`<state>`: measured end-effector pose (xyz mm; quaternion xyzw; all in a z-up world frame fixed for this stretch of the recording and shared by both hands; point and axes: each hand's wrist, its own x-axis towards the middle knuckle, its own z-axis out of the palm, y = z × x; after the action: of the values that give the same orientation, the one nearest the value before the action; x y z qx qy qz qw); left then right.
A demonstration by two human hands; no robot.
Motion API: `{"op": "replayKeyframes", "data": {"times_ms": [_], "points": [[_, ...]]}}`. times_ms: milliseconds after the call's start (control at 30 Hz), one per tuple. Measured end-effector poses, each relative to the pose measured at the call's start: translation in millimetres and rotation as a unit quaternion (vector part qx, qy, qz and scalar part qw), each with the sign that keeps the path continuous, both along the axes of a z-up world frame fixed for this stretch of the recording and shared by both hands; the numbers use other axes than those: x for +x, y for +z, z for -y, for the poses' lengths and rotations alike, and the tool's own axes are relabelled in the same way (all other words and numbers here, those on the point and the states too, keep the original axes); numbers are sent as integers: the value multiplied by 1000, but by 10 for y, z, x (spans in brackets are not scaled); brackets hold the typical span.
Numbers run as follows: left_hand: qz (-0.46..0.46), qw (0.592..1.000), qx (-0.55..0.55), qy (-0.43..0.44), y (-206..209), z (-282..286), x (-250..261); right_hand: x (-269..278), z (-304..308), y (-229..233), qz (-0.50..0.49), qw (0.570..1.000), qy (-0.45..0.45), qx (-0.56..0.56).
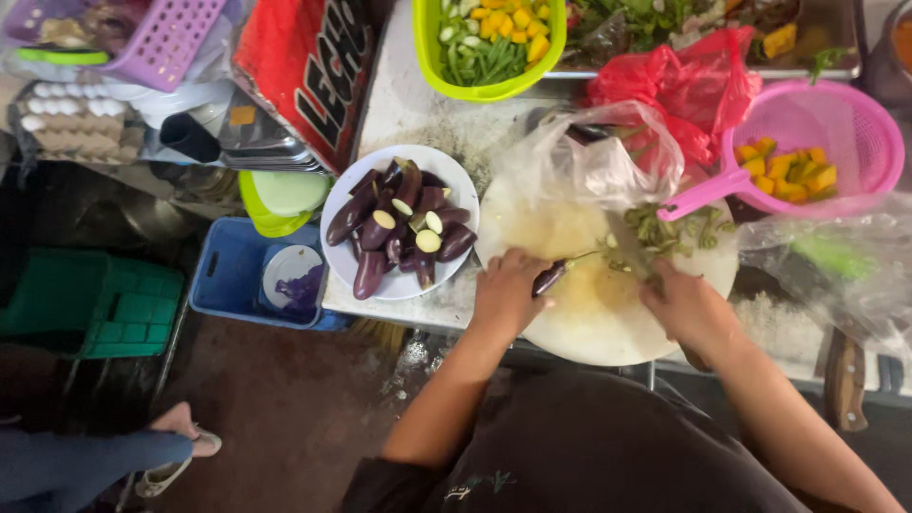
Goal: The person repeatedly picks up small eggplants from a white plate, trims the stem end with a knife on a cutting board, and places the trimmed eggplants back on the plate. The person also briefly handles a green leafy vegetable.
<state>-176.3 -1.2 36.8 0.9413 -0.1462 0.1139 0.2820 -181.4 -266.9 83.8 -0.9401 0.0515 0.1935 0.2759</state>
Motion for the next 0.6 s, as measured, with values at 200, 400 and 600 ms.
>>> {"op": "replayKeyframes", "data": {"times_ms": [200,400,600], "points": [[-28,998,-61,-9,49,83,-201,-356,-217,-218,50,983,136,-108],[14,998,-55,13,10,182,-243,-372,-346,-104,14,980,161,-115],[30,998,-55,18,-18,189,-263,-419,-378,-142,-27,974,170,-145]]}}
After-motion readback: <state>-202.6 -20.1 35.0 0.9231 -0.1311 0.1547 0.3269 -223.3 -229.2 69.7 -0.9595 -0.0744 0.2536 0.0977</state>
